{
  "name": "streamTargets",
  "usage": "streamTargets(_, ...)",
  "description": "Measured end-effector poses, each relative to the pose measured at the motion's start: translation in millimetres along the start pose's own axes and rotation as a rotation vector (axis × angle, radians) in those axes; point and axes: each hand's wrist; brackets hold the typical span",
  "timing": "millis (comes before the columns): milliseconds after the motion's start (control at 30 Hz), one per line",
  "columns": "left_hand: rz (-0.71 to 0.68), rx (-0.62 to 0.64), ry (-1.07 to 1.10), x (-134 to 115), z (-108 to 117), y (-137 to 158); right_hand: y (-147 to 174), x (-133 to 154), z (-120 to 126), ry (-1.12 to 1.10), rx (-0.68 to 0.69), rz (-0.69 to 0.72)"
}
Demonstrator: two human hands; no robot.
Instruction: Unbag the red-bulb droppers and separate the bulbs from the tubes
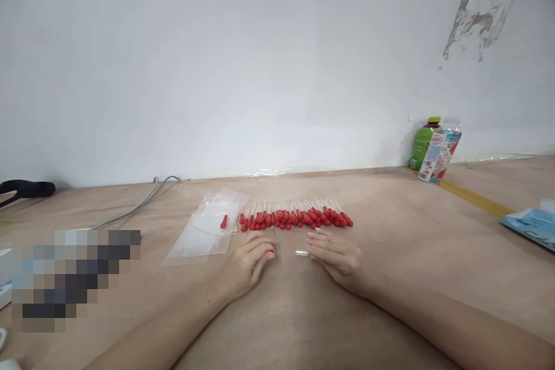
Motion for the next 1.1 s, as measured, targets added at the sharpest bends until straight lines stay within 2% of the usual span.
streamTargets(100, 0.178, -0.165, -0.047, 19, 11, -2, 1, 0, -2, 0.086, 0.023, -0.188)
streamTargets(233, 0.486, -0.315, -0.197, 51, 34, -7, -9, 13, -5, 0.091, 0.135, -0.303)
streamTargets(300, 0.658, -0.318, -0.269, 68, 44, -6, -17, 19, -6, 0.059, 0.167, -0.347)
streamTargets(400, 0.756, -0.300, -0.308, 89, 51, 2, -27, 24, -10, 0.028, 0.200, -0.380)
streamTargets(500, 0.755, -0.264, -0.329, 100, 50, 9, -34, 26, -18, 0.029, 0.194, -0.372)
streamTargets(600, 0.714, -0.272, -0.368, 95, 46, 10, -41, 28, -28, 0.060, 0.224, -0.411)
streamTargets(700, 0.539, -0.265, -0.429, 76, 40, 3, -47, 29, -36, 0.091, 0.271, -0.456)
streamTargets(767, 0.368, -0.184, -0.454, 61, 34, -3, -51, 31, -40, 0.094, 0.283, -0.465)
streamTargets(833, 0.258, -0.089, -0.454, 50, 26, -9, -54, 33, -41, 0.089, 0.287, -0.466)
streamTargets(933, 0.214, -0.024, -0.444, 43, 15, -14, -56, 37, -41, 0.068, 0.303, -0.472)
streamTargets(1100, 0.197, -0.008, -0.432, 48, 5, -18, -57, 39, -40, 0.020, 0.357, -0.494)
Point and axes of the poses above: each hand's wrist, its own y-axis away from the middle knuckle, its own z-axis out of the back of the hand, x = y × z, and after that the axes turned 5 degrees about y, right-handed
